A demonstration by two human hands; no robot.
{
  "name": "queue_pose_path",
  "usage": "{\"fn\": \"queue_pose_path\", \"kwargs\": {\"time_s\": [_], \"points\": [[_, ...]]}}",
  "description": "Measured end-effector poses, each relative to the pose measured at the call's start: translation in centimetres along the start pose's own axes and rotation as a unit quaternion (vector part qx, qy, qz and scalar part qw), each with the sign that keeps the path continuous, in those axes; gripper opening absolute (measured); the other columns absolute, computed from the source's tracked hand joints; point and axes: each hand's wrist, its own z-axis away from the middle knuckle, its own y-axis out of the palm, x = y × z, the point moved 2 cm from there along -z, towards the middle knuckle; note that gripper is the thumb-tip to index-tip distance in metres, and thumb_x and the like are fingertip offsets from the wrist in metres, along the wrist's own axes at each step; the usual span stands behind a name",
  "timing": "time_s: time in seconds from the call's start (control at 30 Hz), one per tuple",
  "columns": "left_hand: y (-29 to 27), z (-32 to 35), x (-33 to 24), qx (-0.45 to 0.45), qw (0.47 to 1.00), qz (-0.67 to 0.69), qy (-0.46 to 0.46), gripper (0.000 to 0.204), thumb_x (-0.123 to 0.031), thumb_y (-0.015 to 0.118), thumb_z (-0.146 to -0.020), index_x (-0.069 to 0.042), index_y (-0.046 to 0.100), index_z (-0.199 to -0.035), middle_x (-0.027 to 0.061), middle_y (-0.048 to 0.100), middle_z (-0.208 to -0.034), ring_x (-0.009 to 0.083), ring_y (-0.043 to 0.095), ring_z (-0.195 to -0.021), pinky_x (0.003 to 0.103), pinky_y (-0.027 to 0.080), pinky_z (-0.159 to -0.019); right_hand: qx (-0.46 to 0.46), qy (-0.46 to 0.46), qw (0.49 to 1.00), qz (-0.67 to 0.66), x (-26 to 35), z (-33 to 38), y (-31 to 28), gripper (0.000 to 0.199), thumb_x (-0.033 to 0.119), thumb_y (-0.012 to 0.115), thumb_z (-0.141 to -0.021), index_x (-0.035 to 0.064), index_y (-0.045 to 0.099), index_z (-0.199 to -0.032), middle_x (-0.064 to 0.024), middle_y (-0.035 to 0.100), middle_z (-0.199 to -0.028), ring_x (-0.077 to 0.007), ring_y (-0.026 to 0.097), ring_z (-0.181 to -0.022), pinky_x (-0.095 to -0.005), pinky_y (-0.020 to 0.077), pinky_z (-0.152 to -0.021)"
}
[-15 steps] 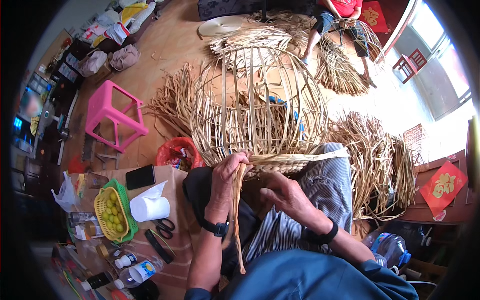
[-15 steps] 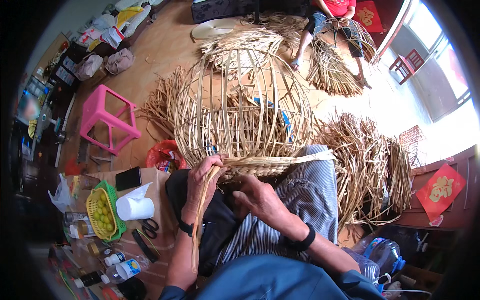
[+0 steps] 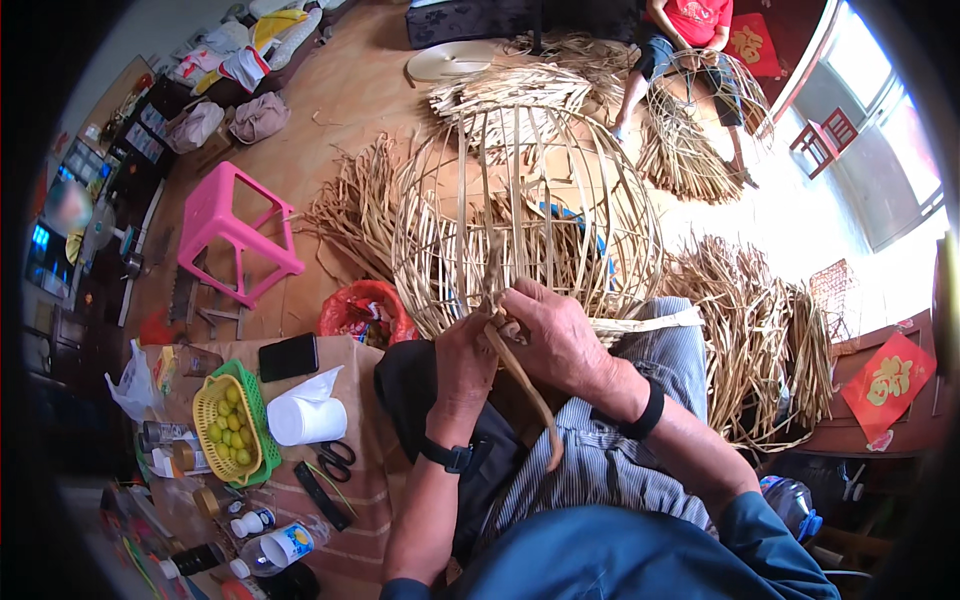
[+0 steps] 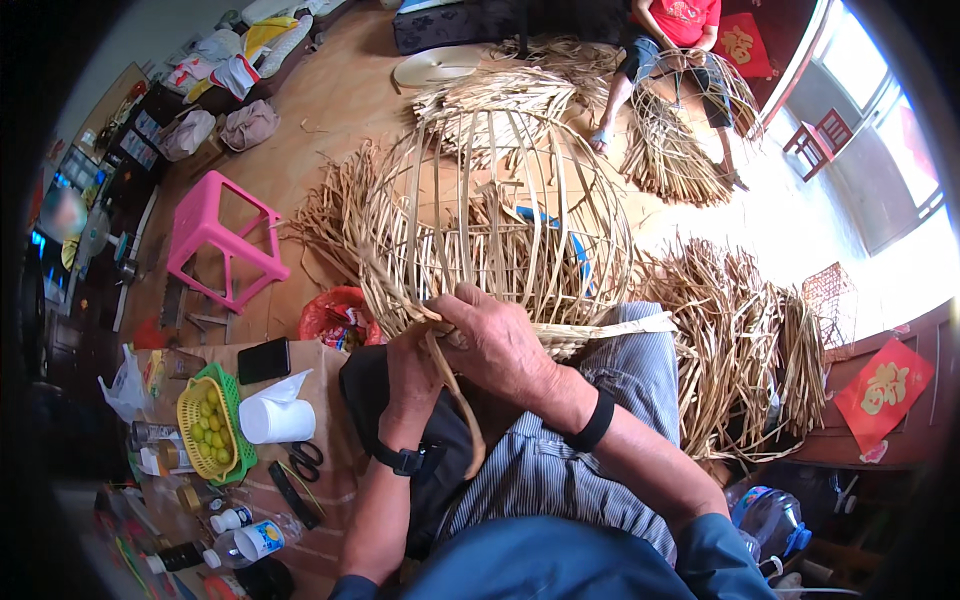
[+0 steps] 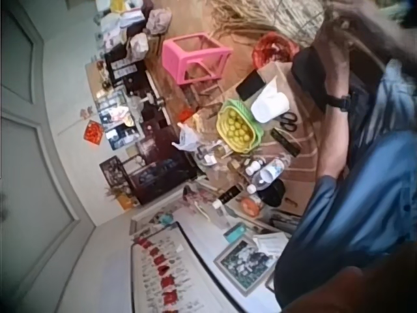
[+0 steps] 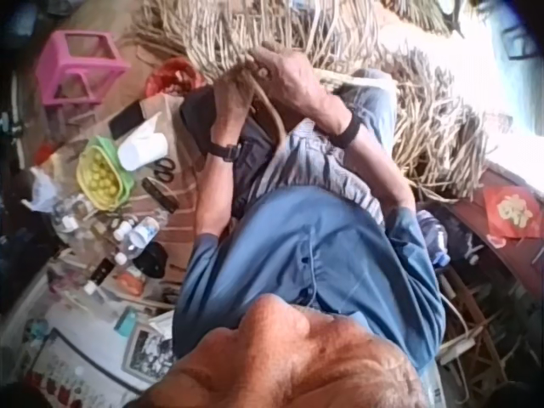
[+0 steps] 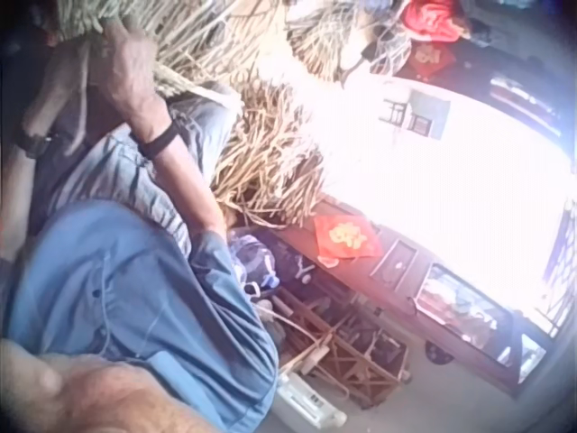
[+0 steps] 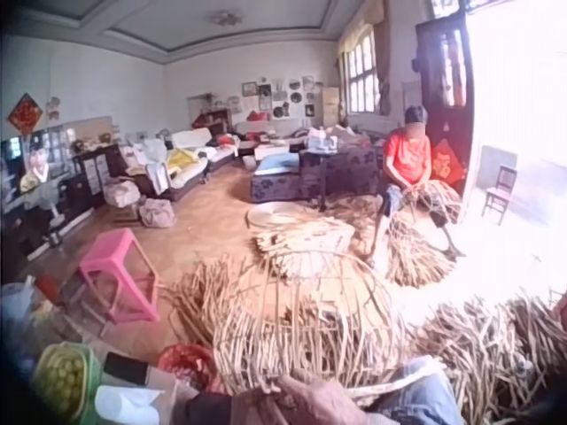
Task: Weaving strips of bamboo together to form a large basket or furniture frame.
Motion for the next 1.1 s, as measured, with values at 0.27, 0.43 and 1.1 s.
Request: {"fn": "queue_pose_path", "kwargs": {"time_s": [0.27,0.43,1.1], "points": [[-0.3,-0.2,-2.4,-0.024,0.999,-0.037,-0.023,0.029,-0.016,0.071,-0.093,-0.004,0.062,-0.117,0.019,0.069,-0.09,0.0391,0.07,-0.088,0.044,0.055,-0.074,0.047,0.13,0.973,-0.185,-2.9,-2.7,-1.8,0.014,0.009,0.069,-0.096,0.0008,0.064,-0.106,-0.0037,0.067,-0.087,-0.0109,0.064,-0.074,-0.0281,0.0526,-0.066],[0.3,1.0,-2.7,0.028,0.999,-0.046,-0.002,0.05,-0.009,0.062,-0.095,0.002,0.046,-0.141,0.0255,0.064,-0.117,0.0408,0.064,-0.108,0.047,0.05,-0.094,0.008,0.176,0.939,-0.296,-3.8,-3.2,-2.3,0.015,0.01,0.064,-0.099,-0.0037,0.063,-0.105,-0.0054,0.068,-0.089,-0.0122,0.067,-0.078,-0.0278,0.056,-0.072],[0.1,-0.1,-3.5,0.007,0.996,-0.091,-0.011,0.036,0.003,0.061,-0.086,-0.003,0.061,-0.121,0.0182,0.064,-0.105,0.0356,0.064,-0.098,0.044,0.052,-0.09,0.069,-0.027,0.984,0.164,-3.3,-0.2,-0.7,0.019,0.019,0.069,-0.086,0.0031,0.058,-0.088,-0.0137,0.064,-0.08,-0.0365,0.069,-0.074,-0.0464,0.054,-0.063]]}}
